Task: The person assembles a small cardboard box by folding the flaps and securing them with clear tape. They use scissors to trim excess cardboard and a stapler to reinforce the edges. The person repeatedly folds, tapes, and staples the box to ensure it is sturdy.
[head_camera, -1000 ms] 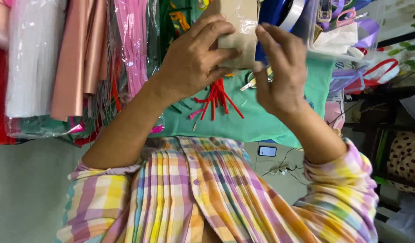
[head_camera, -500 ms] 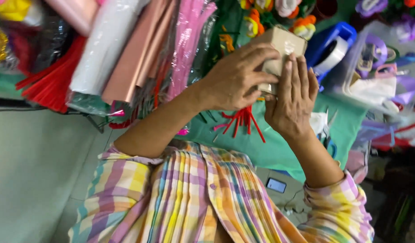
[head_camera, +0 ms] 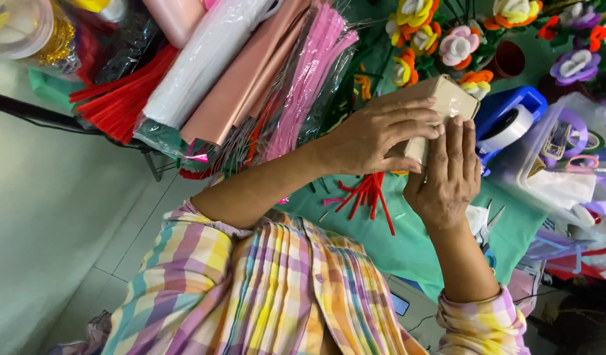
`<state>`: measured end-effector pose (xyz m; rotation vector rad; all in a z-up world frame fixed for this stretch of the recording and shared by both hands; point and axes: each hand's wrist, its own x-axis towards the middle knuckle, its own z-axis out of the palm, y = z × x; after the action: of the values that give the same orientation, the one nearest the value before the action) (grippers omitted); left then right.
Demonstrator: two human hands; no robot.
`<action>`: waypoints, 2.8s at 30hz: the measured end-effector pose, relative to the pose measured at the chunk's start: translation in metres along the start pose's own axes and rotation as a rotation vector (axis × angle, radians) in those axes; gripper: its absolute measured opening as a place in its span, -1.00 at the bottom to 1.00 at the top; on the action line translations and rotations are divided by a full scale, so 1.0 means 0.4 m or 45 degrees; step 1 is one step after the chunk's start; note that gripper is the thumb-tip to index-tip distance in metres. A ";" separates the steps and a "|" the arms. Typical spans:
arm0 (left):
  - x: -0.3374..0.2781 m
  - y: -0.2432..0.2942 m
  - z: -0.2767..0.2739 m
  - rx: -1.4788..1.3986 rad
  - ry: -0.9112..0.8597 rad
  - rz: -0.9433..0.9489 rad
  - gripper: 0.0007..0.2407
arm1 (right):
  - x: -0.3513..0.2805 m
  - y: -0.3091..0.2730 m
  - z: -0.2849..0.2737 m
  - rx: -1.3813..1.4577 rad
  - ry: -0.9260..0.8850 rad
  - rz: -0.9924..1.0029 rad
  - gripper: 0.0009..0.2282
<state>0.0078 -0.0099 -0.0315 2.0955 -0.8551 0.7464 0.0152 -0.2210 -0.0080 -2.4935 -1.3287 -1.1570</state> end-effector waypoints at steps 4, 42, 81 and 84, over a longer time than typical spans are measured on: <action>0.000 0.003 0.003 -0.097 0.002 0.009 -0.68 | -0.001 0.008 0.005 -0.092 0.004 -0.029 -0.55; -0.012 -0.009 0.054 -0.131 0.292 0.142 -0.84 | 0.016 0.069 0.002 0.558 0.007 0.094 -0.26; -0.044 -0.079 -0.035 -0.612 -0.220 -0.306 -0.16 | -0.057 0.018 0.060 1.773 0.062 0.678 -0.28; -0.026 -0.053 -0.054 -0.452 -0.113 -0.166 -0.36 | -0.065 0.011 0.062 1.540 0.013 0.575 -0.27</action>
<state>0.0125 0.0213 -0.0356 1.8545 -0.8226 0.4015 0.0242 -0.2314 -0.0414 -1.6765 -0.9098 -0.1213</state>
